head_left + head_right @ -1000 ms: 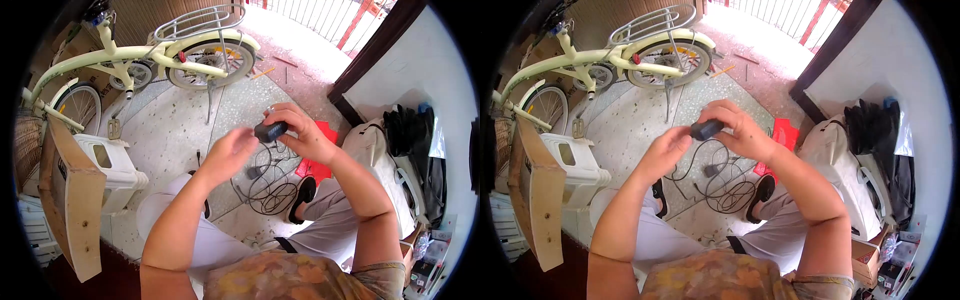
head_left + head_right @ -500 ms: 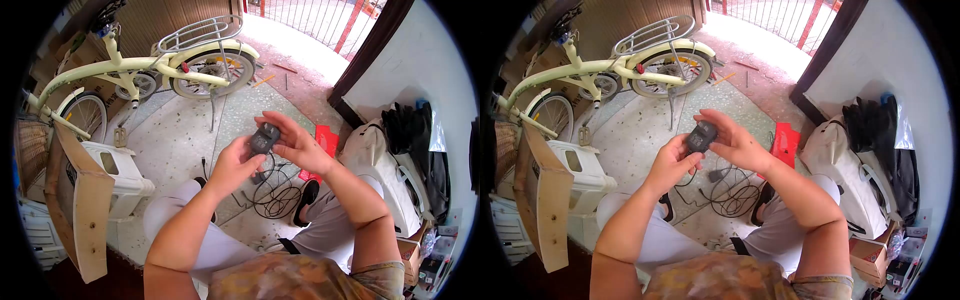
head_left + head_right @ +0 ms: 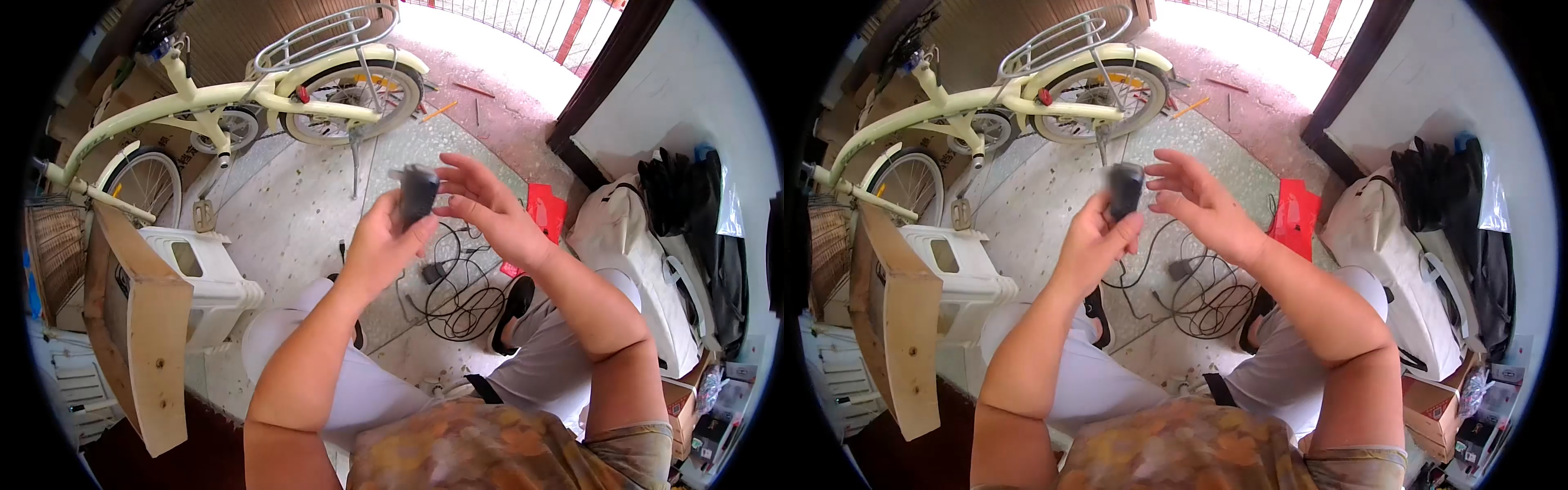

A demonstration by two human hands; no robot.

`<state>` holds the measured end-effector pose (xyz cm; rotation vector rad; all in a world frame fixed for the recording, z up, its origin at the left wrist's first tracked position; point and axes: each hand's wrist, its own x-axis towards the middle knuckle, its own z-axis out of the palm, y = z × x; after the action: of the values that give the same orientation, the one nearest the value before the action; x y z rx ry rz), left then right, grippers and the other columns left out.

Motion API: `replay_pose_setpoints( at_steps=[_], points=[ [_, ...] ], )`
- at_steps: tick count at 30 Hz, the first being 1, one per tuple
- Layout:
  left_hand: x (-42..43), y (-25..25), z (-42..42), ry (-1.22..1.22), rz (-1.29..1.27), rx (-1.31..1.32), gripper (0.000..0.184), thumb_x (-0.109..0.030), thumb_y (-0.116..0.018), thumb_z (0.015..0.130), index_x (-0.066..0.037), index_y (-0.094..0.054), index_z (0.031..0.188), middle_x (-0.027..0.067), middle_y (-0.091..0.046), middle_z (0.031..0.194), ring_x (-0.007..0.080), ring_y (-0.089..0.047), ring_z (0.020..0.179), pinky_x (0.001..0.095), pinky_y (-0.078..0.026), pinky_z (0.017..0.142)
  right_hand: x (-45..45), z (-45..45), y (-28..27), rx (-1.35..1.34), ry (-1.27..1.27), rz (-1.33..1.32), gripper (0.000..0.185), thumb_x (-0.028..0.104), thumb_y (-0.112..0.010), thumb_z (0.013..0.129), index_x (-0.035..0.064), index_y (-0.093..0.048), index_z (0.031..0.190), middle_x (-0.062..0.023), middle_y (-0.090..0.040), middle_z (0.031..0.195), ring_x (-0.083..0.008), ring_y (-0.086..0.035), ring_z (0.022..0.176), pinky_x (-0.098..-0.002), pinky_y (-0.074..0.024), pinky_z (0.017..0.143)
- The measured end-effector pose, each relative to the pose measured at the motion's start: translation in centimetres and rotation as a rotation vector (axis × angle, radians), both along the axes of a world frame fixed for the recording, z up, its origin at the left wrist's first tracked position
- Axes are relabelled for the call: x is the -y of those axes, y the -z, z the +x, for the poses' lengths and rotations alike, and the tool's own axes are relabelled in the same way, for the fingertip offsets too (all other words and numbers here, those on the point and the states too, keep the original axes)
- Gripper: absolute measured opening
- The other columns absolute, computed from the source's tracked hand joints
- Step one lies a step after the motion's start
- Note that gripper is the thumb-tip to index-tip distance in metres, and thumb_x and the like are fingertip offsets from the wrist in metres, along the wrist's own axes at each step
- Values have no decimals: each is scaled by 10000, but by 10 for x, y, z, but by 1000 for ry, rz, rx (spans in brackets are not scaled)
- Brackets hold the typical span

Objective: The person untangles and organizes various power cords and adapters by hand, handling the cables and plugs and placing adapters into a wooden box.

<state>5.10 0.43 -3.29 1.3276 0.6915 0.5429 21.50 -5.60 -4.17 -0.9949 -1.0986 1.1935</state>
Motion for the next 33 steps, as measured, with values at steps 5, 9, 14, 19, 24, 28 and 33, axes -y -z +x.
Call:
replay_pose_setpoints(
  at_steps=[5,9,14,19,24,28,33],
  points=[
    [-12,-2,-9,0,-204,272,333,-275,-487,852,-23,-441,1065,20,-543,758,85,-498,599,201,-354,499,7,-20,31,-24,-288,-217,520,-30,-433,753,36,-287,1247,-118,-453,1131,-192,-434,1065,-319,-368,894],
    [-29,-8,-18,-136,-297,406,403,-361,-392,879,-19,-442,1085,36,-547,758,97,-490,590,207,-340,491,16,-41,33,-17,-731,-324,494,21,-478,759,23,-328,1230,-72,-521,1015,-138,-464,995,-279,-381,836],
    [-76,-19,-63,-395,-256,691,414,-350,-381,878,14,-443,1066,81,-541,832,131,-473,641,210,-321,462,22,-26,53,474,-806,-307,296,132,-529,766,12,-529,1037,-54,-574,867,-103,-526,798,-251,-408,753],
    [-103,-30,-125,-535,-101,819,431,-331,-365,873,61,-431,1040,100,-494,829,150,-388,648,221,-292,471,20,29,92,504,-559,-527,218,213,-577,708,19,-610,803,-60,-603,691,-145,-557,644,-270,-435,606],
    [-111,-32,-178,-680,-63,807,491,-371,-345,878,83,-422,1047,59,-422,734,126,-302,556,225,-231,398,30,96,115,971,-459,-514,192,187,-581,689,12,-602,764,-108,-587,673,-176,-565,630,-302,-436,584],
    [-106,-40,-184,-795,33,755,561,-449,-351,867,73,-427,1057,40,-408,705,105,-257,483,214,-191,357,42,119,121,1132,-300,-371,169,163,-581,672,2,-584,725,-123,-573,668,-256,-563,638,-350,-438,585],
    [-90,-50,-150,-1062,153,465,520,-454,-363,861,18,-468,1051,5,-395,654,72,-249,451,197,-191,355,24,101,63,1496,203,215,99,140,-570,696,45,-549,712,-102,-557,783,-285,-520,742,-366,-410,673]
  ],
)
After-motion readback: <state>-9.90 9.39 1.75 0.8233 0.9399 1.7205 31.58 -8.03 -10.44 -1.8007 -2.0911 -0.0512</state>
